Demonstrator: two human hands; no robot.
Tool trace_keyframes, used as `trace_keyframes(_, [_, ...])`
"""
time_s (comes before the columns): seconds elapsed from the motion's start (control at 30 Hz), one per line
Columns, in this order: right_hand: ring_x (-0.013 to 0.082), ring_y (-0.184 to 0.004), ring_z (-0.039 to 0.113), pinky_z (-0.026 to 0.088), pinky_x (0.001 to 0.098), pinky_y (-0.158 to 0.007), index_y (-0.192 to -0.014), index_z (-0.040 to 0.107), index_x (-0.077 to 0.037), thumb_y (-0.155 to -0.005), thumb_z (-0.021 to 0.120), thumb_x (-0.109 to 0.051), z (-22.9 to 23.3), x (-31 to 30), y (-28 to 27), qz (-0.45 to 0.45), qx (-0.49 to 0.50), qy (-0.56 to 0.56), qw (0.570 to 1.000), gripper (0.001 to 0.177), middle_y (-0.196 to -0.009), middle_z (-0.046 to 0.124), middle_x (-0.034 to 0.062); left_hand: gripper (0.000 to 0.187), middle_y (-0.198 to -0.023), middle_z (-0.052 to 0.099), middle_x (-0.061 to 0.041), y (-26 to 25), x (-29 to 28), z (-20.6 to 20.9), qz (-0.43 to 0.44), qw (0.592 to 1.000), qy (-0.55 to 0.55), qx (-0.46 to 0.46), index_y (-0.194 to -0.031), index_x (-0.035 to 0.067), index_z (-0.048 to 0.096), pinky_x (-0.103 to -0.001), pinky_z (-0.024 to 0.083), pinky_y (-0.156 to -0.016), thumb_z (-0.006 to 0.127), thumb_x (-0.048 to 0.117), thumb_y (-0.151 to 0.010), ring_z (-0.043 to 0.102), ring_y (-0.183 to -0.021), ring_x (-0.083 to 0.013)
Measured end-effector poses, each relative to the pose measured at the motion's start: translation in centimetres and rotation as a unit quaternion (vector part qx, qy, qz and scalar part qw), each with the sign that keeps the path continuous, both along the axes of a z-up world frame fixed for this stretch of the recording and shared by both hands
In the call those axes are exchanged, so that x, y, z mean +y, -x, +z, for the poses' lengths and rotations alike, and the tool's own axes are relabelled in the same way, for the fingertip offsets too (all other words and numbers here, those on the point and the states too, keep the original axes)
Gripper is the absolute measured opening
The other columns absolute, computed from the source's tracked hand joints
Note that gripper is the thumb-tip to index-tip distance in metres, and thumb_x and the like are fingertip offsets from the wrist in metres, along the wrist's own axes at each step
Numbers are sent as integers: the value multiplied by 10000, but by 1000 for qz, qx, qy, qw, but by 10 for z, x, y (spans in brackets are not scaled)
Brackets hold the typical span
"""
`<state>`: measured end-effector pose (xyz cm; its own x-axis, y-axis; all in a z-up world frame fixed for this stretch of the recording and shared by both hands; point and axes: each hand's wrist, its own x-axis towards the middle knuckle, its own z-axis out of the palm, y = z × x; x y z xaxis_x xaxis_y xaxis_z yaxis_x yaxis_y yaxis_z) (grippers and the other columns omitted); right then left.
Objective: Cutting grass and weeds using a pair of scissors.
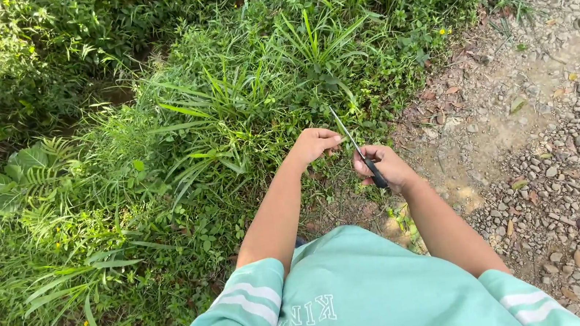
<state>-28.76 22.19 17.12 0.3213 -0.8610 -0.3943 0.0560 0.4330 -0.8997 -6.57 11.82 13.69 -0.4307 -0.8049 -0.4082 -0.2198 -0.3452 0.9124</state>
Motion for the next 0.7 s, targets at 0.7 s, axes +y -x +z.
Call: trace_keyframes(0.7, [97, -830, 654, 619, 318, -702, -979, 643, -138, -871, 758, -262, -6, 19, 6, -3, 23, -21, 1000, 200, -878, 620, -55, 206, -830, 741, -27, 12, -6, -32, 118, 990, 41, 58, -1058, -2, 736, -259, 532, -624, 760, 141, -911, 660, -667, -93])
